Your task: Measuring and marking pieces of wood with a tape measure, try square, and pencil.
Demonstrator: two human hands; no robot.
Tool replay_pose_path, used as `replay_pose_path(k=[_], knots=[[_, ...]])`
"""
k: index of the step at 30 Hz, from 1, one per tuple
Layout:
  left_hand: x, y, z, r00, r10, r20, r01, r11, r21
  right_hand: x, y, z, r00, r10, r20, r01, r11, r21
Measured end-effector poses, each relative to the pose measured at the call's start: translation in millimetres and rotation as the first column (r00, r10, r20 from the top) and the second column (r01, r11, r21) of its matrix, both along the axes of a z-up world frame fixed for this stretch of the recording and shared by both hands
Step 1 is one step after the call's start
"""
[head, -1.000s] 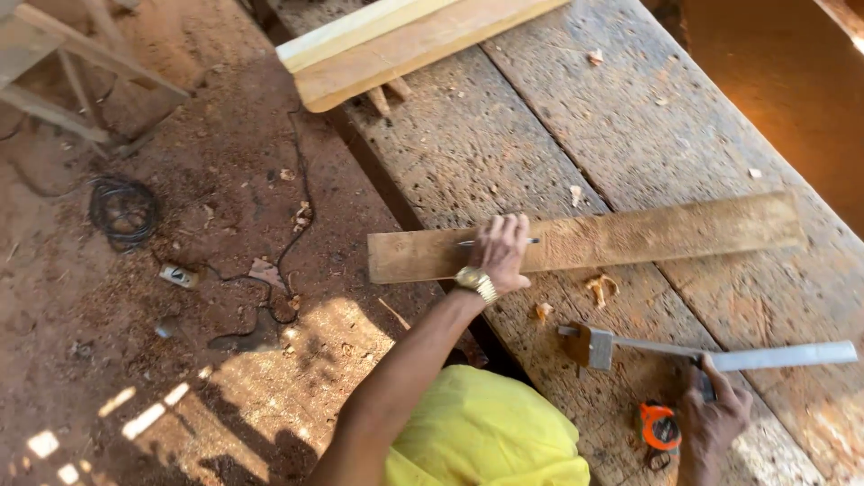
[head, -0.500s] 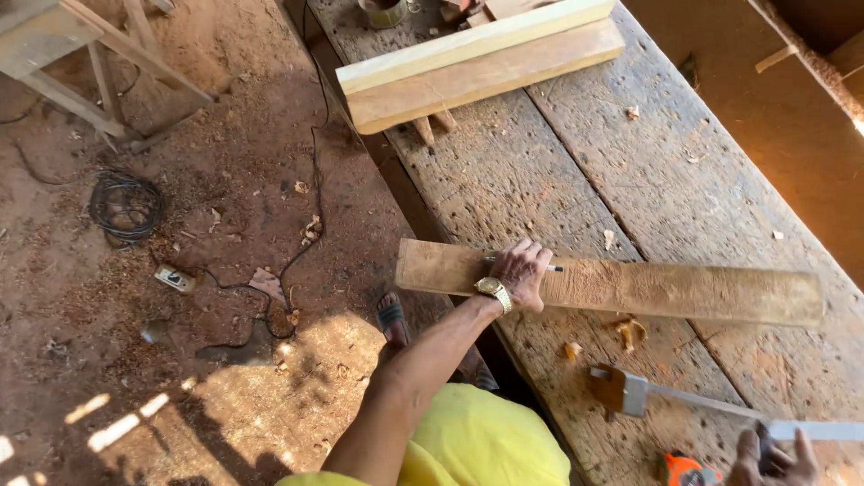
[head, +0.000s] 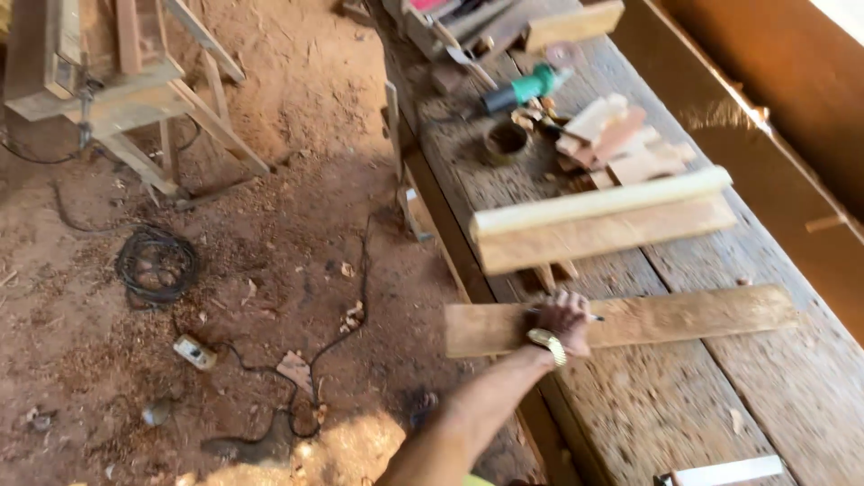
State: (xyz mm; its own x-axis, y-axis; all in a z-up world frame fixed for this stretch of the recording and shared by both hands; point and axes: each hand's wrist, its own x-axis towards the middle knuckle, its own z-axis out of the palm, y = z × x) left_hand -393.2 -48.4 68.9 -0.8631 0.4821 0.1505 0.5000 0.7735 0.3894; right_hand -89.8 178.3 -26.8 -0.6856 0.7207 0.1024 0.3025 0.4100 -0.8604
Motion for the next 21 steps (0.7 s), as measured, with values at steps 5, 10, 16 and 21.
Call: replay_pose_path(k=[5, 10, 16, 21], knots=[[-30, -13, 12, 0.931, -0.331, 0.154, 0.309, 0.939, 0.151, -72, -115, 89, 0.994, -0.065, 0.091, 0.073, 0.994, -0.083], [-52, -145, 114, 0.823, -0.464, 0.328, -0.064, 0.498, 0.865, -129, -159, 137, 0.916, -0.121, 0.384, 0.052, 0.982, 0.184], [-207, -204, 56, 0.989, 0.148, 0.009, -0.134, 0.872, 0.471, -170, -152, 103, 0.917, -0.182, 0.355, 0.069, 0.949, 0.307], [-235, -214, 70, 0.948, 0.012, 0.318, -0.081, 0.975, 0.205, -206, -133, 74, 0.917, -0.246, 0.313, 0.116, 0.918, 0.38]])
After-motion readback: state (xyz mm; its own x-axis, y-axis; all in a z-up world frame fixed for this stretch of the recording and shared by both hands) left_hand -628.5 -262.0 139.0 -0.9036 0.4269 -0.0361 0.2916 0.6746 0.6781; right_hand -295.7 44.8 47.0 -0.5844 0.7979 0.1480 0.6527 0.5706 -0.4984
